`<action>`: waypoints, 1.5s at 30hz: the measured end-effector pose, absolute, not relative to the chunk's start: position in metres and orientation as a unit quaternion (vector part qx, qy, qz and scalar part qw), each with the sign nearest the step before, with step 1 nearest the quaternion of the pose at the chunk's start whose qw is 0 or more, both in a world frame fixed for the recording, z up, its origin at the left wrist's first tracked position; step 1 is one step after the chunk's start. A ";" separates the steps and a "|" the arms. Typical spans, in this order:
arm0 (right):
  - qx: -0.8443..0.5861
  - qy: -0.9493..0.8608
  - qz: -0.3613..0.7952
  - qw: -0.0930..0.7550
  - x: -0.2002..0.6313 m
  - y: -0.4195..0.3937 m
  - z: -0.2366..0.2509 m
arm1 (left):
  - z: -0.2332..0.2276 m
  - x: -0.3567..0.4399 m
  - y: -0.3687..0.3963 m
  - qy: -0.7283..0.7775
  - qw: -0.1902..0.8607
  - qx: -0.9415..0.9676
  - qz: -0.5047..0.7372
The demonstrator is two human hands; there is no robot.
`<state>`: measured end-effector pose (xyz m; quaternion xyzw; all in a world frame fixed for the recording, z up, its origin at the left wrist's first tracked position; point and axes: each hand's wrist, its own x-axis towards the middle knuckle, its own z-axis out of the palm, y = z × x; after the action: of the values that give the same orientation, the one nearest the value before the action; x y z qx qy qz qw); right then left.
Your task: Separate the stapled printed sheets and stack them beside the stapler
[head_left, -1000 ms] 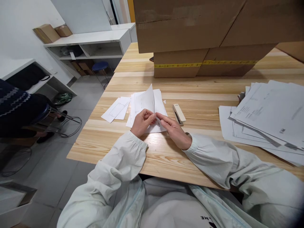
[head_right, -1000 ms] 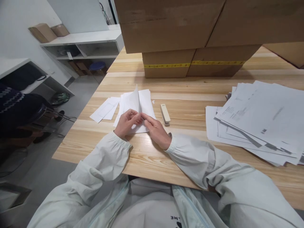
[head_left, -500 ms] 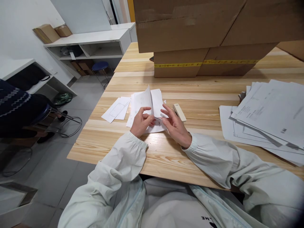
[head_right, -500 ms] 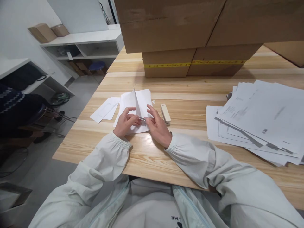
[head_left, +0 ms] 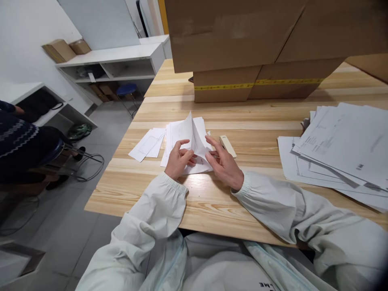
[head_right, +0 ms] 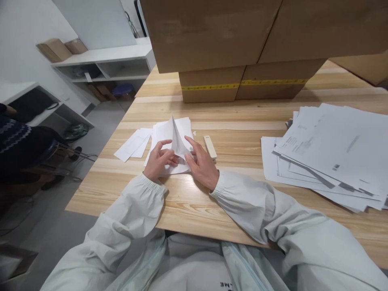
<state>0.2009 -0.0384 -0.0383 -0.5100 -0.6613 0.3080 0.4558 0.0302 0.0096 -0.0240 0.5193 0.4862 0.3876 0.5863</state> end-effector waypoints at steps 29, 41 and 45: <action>-0.498 -0.437 0.606 0.440 0.218 -0.030 0.008 | 0.000 0.007 0.017 0.378 0.677 0.357 0.522; -0.499 -0.607 0.293 0.545 0.225 -0.031 0.007 | -0.011 0.005 0.017 0.340 0.701 0.361 0.513; -0.466 -0.679 0.175 0.539 0.223 -0.038 0.012 | -0.021 0.005 0.022 0.346 0.748 0.301 0.479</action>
<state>0.2230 -0.0379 0.0122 -0.4660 -0.6792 0.1751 0.5392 0.0051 0.0218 -0.0213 0.3014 0.3464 0.4787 0.7483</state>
